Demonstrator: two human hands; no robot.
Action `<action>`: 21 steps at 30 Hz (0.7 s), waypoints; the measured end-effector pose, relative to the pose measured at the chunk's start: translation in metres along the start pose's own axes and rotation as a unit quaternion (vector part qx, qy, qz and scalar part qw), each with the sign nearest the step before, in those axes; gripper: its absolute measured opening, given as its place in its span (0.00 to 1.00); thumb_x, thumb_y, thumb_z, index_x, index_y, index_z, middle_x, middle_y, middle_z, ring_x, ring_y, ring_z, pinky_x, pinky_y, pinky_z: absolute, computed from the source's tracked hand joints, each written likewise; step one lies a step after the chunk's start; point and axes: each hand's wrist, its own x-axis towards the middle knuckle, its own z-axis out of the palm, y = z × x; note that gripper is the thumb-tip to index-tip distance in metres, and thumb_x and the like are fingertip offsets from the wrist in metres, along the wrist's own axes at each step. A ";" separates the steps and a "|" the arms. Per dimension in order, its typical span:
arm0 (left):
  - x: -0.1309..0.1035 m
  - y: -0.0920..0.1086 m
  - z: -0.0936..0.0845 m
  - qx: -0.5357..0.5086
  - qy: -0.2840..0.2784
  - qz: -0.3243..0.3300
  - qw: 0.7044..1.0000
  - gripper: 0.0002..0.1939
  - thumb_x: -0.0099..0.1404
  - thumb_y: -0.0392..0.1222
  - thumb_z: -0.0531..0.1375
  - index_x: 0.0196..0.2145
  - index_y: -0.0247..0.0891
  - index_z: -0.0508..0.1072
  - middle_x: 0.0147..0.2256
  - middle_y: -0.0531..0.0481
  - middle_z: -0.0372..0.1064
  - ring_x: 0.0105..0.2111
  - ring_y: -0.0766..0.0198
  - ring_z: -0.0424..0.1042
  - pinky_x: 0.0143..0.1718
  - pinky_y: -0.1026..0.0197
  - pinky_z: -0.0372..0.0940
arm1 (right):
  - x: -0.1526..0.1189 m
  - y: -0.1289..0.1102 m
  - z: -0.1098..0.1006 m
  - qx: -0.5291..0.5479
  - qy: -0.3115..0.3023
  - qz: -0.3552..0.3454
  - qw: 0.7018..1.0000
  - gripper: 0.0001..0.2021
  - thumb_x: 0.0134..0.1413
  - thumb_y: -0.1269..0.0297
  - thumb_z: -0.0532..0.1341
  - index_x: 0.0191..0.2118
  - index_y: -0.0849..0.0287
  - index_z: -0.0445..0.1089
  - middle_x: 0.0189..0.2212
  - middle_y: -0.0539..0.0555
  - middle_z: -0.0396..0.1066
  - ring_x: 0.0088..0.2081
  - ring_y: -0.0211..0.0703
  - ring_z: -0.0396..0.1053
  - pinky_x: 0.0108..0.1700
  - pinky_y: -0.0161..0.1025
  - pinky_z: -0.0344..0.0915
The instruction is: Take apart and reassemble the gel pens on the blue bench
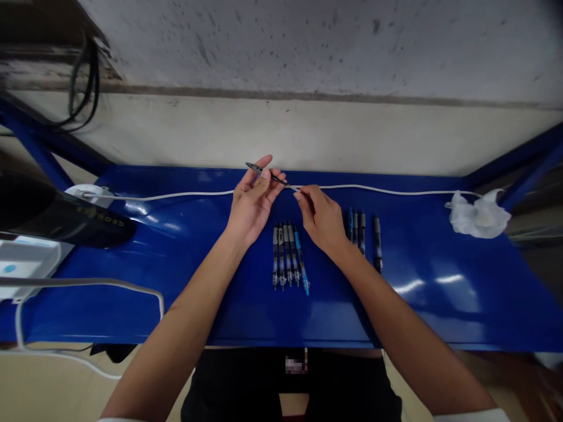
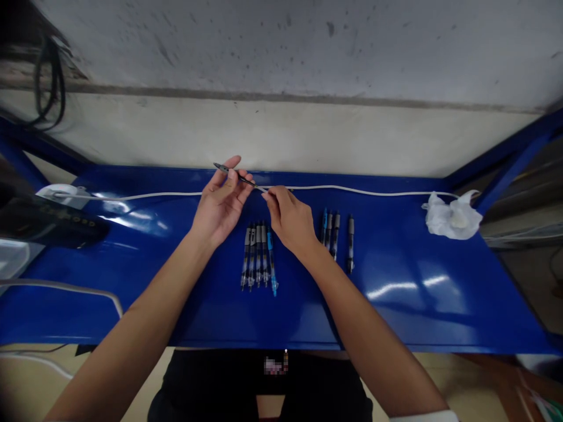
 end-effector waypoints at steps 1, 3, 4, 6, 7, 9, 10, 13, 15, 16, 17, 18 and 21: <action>-0.001 0.000 0.000 0.011 -0.007 0.004 1.000 0.18 0.73 0.43 0.73 0.57 0.42 0.80 0.44 0.49 0.83 0.52 0.60 0.84 0.62 0.59 0.75 | 0.000 0.000 0.000 0.000 -0.002 -0.001 1.000 0.14 0.82 0.50 0.54 0.49 0.53 0.71 0.39 0.55 0.80 0.36 0.46 0.76 0.39 0.42 0.66; -0.002 0.001 0.001 0.033 -0.022 0.016 0.999 0.19 0.72 0.45 0.73 0.58 0.42 0.79 0.44 0.49 0.82 0.51 0.60 0.84 0.60 0.58 0.75 | -0.001 0.000 0.001 0.008 -0.007 -0.004 1.000 0.14 0.82 0.51 0.54 0.49 0.53 0.71 0.40 0.55 0.81 0.37 0.47 0.78 0.40 0.42 0.68; -0.002 0.001 0.001 0.043 -0.029 0.024 0.998 0.20 0.72 0.45 0.74 0.58 0.42 0.79 0.44 0.49 0.82 0.50 0.60 0.84 0.59 0.58 0.76 | -0.001 0.000 0.001 0.015 -0.009 -0.004 1.000 0.14 0.82 0.51 0.54 0.49 0.53 0.71 0.40 0.55 0.81 0.38 0.47 0.78 0.40 0.42 0.68; -0.003 0.001 0.001 0.064 -0.043 0.038 0.996 0.21 0.71 0.46 0.75 0.58 0.43 0.80 0.44 0.48 0.82 0.50 0.59 0.84 0.58 0.58 0.76 | -0.001 0.000 0.001 0.034 -0.009 0.001 0.999 0.12 0.81 0.51 0.56 0.49 0.52 0.71 0.40 0.55 0.81 0.37 0.47 0.79 0.41 0.42 0.70; -0.003 0.001 0.001 0.075 -0.048 0.043 0.995 0.21 0.70 0.47 0.75 0.58 0.44 0.80 0.45 0.48 0.83 0.50 0.59 0.84 0.58 0.58 0.76 | -0.001 0.000 0.001 0.045 -0.010 0.006 0.999 0.12 0.81 0.50 0.57 0.49 0.52 0.70 0.39 0.54 0.81 0.37 0.46 0.79 0.40 0.43 0.70; -0.004 -0.001 0.002 0.096 -0.058 0.048 0.993 0.22 0.70 0.49 0.75 0.58 0.44 0.80 0.45 0.47 0.83 0.51 0.58 0.83 0.58 0.57 0.76 | -0.001 0.000 0.002 0.069 -0.012 0.023 0.997 0.12 0.79 0.49 0.59 0.48 0.51 0.68 0.38 0.53 0.81 0.36 0.47 0.79 0.40 0.43 0.71; -0.005 -0.003 0.002 0.105 -0.064 0.050 0.991 0.23 0.69 0.49 0.75 0.59 0.45 0.80 0.45 0.47 0.83 0.52 0.58 0.83 0.57 0.57 0.76 | -0.001 0.000 0.002 0.081 -0.013 0.031 0.996 0.12 0.78 0.48 0.60 0.48 0.51 0.67 0.38 0.53 0.81 0.36 0.47 0.80 0.40 0.43 0.72; -0.006 -0.010 0.003 0.133 -0.093 0.057 0.985 0.23 0.70 0.50 0.75 0.60 0.44 0.80 0.46 0.45 0.84 0.51 0.56 0.83 0.55 0.54 0.76 | 0.000 0.000 0.004 0.107 -0.014 0.048 0.993 0.13 0.75 0.48 0.64 0.47 0.50 0.62 0.39 0.53 0.80 0.38 0.48 0.80 0.40 0.44 0.73; -0.007 -0.014 0.003 0.151 -0.107 0.061 0.981 0.22 0.70 0.49 0.75 0.59 0.43 0.82 0.46 0.44 0.85 0.50 0.55 0.84 0.56 0.53 0.76 | 0.000 0.001 0.006 0.117 -0.014 0.049 0.992 0.13 0.74 0.52 0.64 0.47 0.49 0.60 0.39 0.52 0.79 0.37 0.47 0.79 0.39 0.43 0.73; -0.007 -0.015 0.003 0.158 -0.109 0.063 0.979 0.22 0.69 0.48 0.75 0.58 0.43 0.82 0.47 0.44 0.85 0.50 0.55 0.84 0.56 0.52 0.76 | 0.000 0.002 0.006 0.120 -0.014 0.048 0.991 0.11 0.75 0.54 0.63 0.47 0.50 0.59 0.39 0.52 0.79 0.36 0.46 0.79 0.39 0.43 0.72; -0.007 -0.016 0.003 0.164 -0.107 0.063 0.979 0.22 0.69 0.48 0.75 0.58 0.43 0.83 0.47 0.44 0.85 0.50 0.54 0.84 0.57 0.51 0.76 | 0.000 0.002 0.006 0.122 -0.014 0.045 0.991 0.10 0.75 0.56 0.62 0.46 0.50 0.59 0.39 0.52 0.78 0.36 0.45 0.78 0.39 0.42 0.72; -0.008 -0.017 0.003 0.169 -0.103 0.061 0.978 0.21 0.68 0.48 0.76 0.57 0.43 0.83 0.47 0.44 0.86 0.50 0.53 0.85 0.57 0.50 0.76 | 0.000 0.002 0.006 0.120 -0.012 0.042 0.992 0.09 0.75 0.58 0.62 0.46 0.50 0.59 0.39 0.53 0.78 0.35 0.44 0.77 0.39 0.42 0.71; -0.011 -0.015 0.005 0.174 -0.088 0.050 0.980 0.18 0.67 0.48 0.76 0.53 0.43 0.85 0.47 0.44 0.86 0.51 0.51 0.85 0.59 0.48 0.75 | 0.000 0.002 0.005 0.103 -0.007 0.028 0.994 0.08 0.76 0.59 0.61 0.45 0.50 0.60 0.39 0.53 0.77 0.35 0.44 0.76 0.39 0.42 0.69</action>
